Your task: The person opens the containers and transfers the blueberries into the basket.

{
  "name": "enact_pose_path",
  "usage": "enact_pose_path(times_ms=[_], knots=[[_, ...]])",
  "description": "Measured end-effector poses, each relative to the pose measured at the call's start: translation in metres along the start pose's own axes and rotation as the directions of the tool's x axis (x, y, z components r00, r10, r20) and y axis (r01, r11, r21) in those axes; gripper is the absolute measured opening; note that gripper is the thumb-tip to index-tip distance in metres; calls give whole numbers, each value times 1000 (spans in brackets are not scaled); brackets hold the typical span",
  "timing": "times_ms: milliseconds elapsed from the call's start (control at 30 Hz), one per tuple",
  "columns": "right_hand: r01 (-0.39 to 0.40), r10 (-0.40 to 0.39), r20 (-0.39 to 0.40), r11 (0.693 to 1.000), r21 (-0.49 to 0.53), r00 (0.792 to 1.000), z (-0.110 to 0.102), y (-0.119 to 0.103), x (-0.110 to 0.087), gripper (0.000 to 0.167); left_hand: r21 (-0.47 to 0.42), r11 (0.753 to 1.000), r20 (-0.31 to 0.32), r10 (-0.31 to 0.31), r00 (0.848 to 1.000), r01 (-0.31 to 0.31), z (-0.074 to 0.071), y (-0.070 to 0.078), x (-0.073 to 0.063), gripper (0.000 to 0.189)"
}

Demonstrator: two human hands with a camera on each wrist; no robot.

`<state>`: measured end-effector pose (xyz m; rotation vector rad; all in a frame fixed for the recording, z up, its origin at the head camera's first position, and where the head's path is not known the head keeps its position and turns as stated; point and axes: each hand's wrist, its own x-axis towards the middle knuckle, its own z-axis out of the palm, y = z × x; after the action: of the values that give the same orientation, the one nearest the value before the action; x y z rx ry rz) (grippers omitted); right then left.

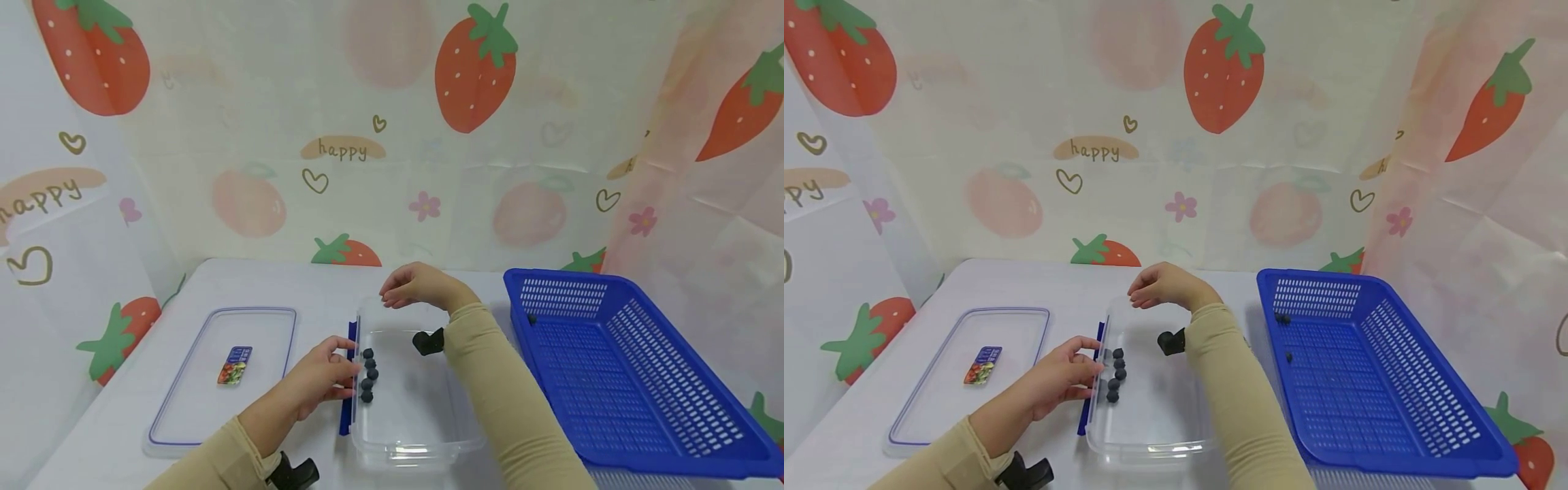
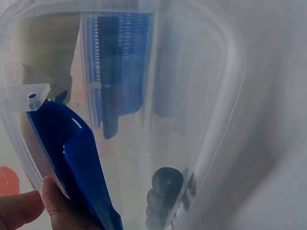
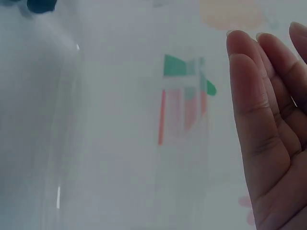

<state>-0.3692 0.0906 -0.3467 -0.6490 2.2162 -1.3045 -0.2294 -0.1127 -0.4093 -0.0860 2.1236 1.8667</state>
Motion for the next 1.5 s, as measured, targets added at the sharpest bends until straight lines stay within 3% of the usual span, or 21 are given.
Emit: enact_pose_path(times_ms=[267, 467, 867, 1200, 1500], knots=[[-38, 37, 28, 999, 24, 999, 14, 6, 9, 16, 13, 1000, 10, 0, 1000, 0, 0, 1, 1, 42], [-89, 86, 84, 996, 26, 993, 23, 17, 15, 26, 17, 1000, 1, -13, 1000, 13, 0, 2, 1, 41], [-205, 215, 110, 974, -99, 970, 40, 36, 22, 16, -2, 1000, 11, -2, 1000, 2, -1, 1, 0, 41], [-242, 262, 120, 957, -159, 958, 52, 38, 23, 10, -12, 1000, 12, 2, 1000, -2, 1, 2, -1, 41], [-228, 256, 137, 955, -189, 957, 56, 39, 25, 10, -21, 1000, 16, 0, 1000, 0, 2, 4, -2, 40]])
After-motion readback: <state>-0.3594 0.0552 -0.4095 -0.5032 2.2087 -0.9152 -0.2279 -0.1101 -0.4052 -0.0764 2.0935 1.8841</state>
